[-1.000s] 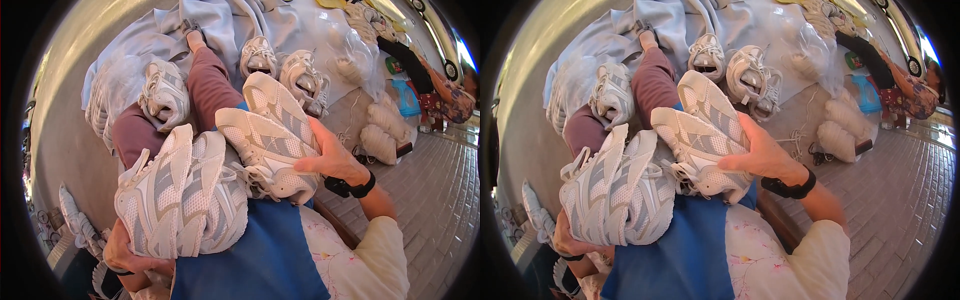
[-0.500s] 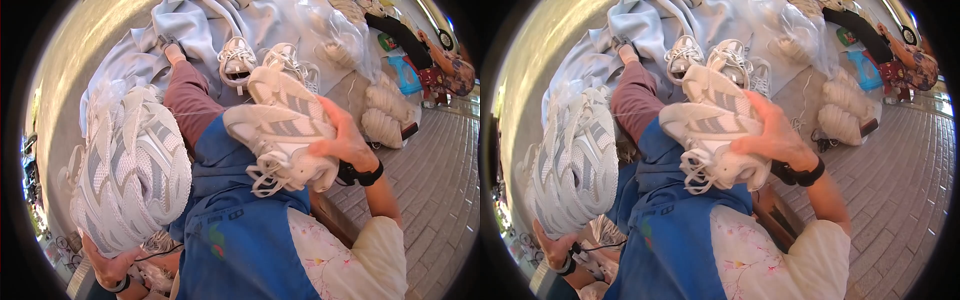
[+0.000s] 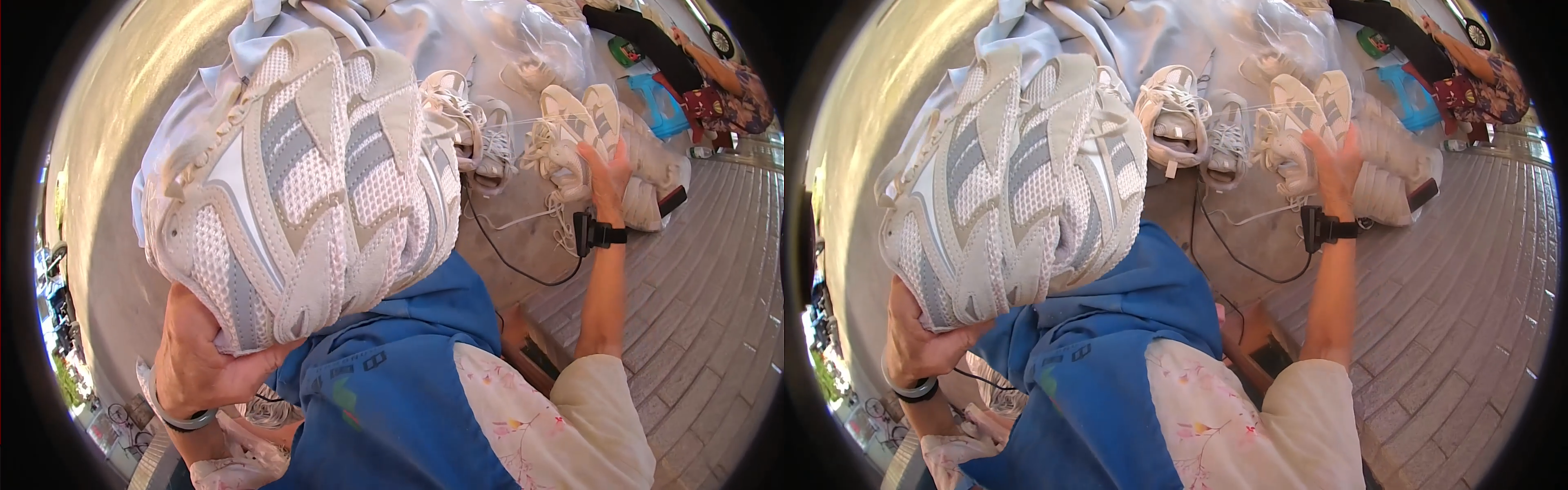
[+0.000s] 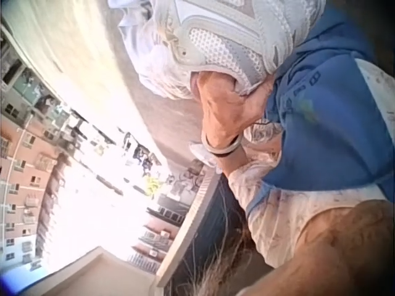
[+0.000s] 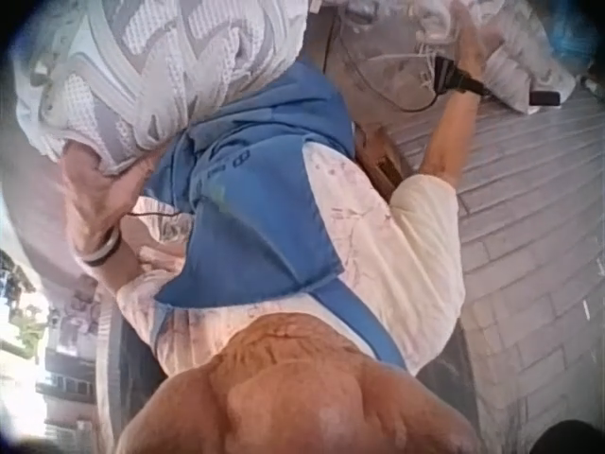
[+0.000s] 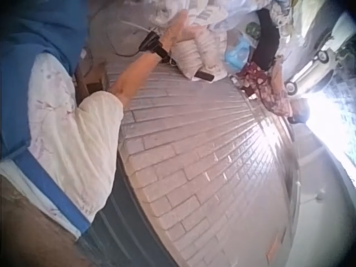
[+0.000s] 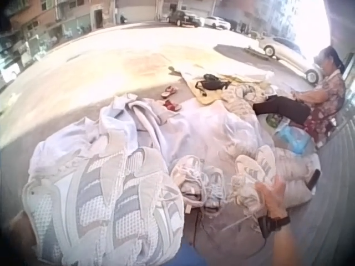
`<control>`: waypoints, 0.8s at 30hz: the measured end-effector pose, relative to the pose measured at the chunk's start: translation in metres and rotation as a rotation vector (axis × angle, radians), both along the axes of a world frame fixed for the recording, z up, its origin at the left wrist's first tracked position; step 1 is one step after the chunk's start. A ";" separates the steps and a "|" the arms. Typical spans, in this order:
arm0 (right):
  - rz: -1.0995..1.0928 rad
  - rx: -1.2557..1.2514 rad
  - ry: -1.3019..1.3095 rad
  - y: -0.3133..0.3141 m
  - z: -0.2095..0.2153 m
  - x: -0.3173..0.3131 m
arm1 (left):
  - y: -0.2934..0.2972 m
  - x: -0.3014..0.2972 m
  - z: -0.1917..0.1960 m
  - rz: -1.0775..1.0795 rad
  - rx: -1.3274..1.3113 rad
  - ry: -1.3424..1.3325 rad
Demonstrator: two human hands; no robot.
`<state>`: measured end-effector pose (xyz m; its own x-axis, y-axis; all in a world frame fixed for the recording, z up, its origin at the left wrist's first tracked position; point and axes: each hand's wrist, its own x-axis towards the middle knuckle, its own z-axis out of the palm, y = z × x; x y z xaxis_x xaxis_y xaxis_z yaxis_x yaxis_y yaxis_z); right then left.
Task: Lace and package white sneakers in a shoe manufacturing setting.
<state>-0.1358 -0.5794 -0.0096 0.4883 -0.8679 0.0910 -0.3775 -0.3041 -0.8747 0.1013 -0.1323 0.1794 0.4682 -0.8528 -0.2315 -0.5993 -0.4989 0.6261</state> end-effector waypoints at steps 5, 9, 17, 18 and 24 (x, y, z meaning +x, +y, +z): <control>-0.047 -0.470 0.390 -0.002 0.012 0.013 | 0.005 -0.022 0.025 -0.113 0.076 -0.023; -0.014 -0.558 0.666 -0.038 -0.009 -0.001 | 0.031 -0.015 0.022 -0.014 0.107 0.026; 0.093 -0.558 0.849 -0.051 -0.028 -0.025 | 0.063 -0.007 0.027 0.062 0.077 -0.052; 0.066 -0.501 0.909 -0.050 -0.027 -0.025 | 0.075 -0.006 0.025 0.072 0.070 -0.058; -0.445 -0.421 1.113 -0.115 -0.004 -0.141 | 0.117 -0.003 0.023 0.196 0.036 -0.134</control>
